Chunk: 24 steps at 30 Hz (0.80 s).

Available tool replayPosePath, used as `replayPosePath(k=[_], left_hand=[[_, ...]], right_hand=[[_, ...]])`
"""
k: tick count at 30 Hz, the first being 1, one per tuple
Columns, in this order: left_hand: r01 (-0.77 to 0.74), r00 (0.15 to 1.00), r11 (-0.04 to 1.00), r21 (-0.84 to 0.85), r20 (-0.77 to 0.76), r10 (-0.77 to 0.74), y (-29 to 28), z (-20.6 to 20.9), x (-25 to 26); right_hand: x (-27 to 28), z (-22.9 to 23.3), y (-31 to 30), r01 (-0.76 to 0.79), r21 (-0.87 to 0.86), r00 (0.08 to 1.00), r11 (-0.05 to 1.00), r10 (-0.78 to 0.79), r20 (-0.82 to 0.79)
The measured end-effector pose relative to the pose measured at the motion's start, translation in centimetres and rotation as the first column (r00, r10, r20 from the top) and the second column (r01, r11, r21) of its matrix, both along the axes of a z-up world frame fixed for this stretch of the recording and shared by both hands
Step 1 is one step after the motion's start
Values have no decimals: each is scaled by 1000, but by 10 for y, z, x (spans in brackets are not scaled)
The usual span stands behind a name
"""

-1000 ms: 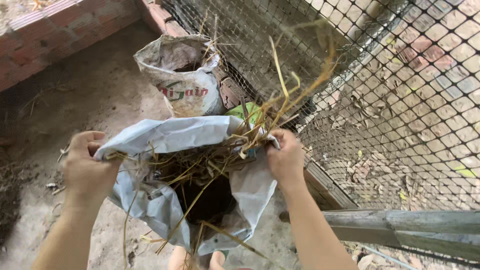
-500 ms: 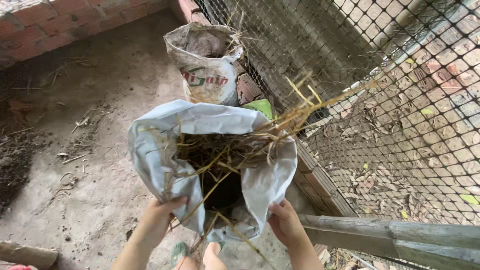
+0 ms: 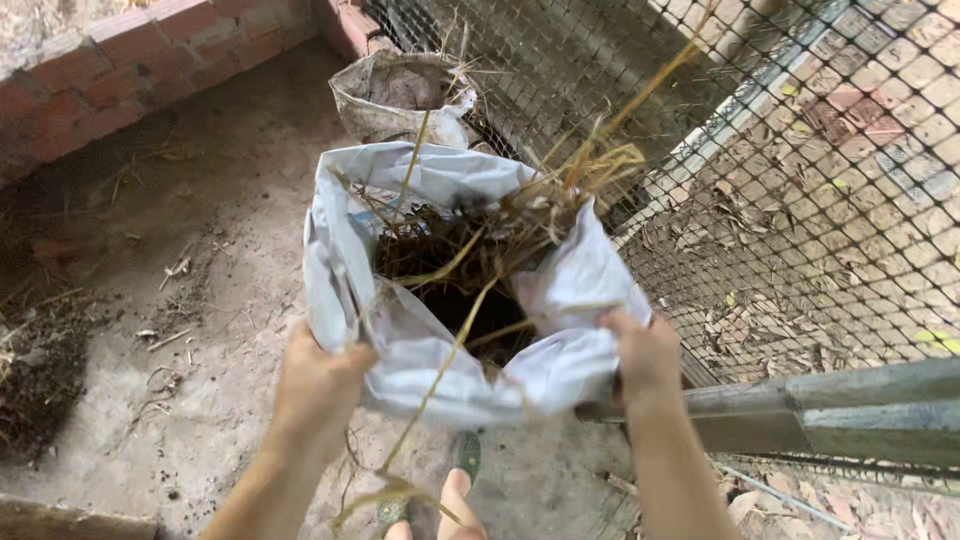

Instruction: The person scoops straw and debris from the floor into a bag using a dustpan, packs the debris into the bag by hand, and sweeps the floor using a broom.

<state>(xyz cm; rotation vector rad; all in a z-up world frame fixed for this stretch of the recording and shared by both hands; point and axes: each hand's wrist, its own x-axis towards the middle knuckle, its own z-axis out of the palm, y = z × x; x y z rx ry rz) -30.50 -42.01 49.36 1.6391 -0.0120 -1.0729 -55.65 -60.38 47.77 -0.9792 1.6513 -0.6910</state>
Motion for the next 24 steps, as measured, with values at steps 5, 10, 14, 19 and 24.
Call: replayPosePath(k=[5, 10, 14, 19, 24], left_hand=[[-47, 979, 987, -154, 190, 77, -1, 30, 26], [-106, 966, 935, -339, 187, 177, 13, 42, 32], [-90, 964, 901, -424, 190, 186, 12, 36, 28], [-97, 990, 967, -235, 75, 117, 12, 5, 22], [-153, 916, 951, -268, -399, 35, 29, -43, -20]], right_hand=[[33, 17, -43, -58, -414, 997, 909, 72, 19], [56, 29, -56, -119, -489, 988, 864, 151, 27], [47, 46, -55, -208, -427, 976, 880, 215, -31], [-3, 40, -48, -468, -69, 817, 881, 401, -415], [-44, 14, -59, -465, -42, 861, 884, 440, -256]])
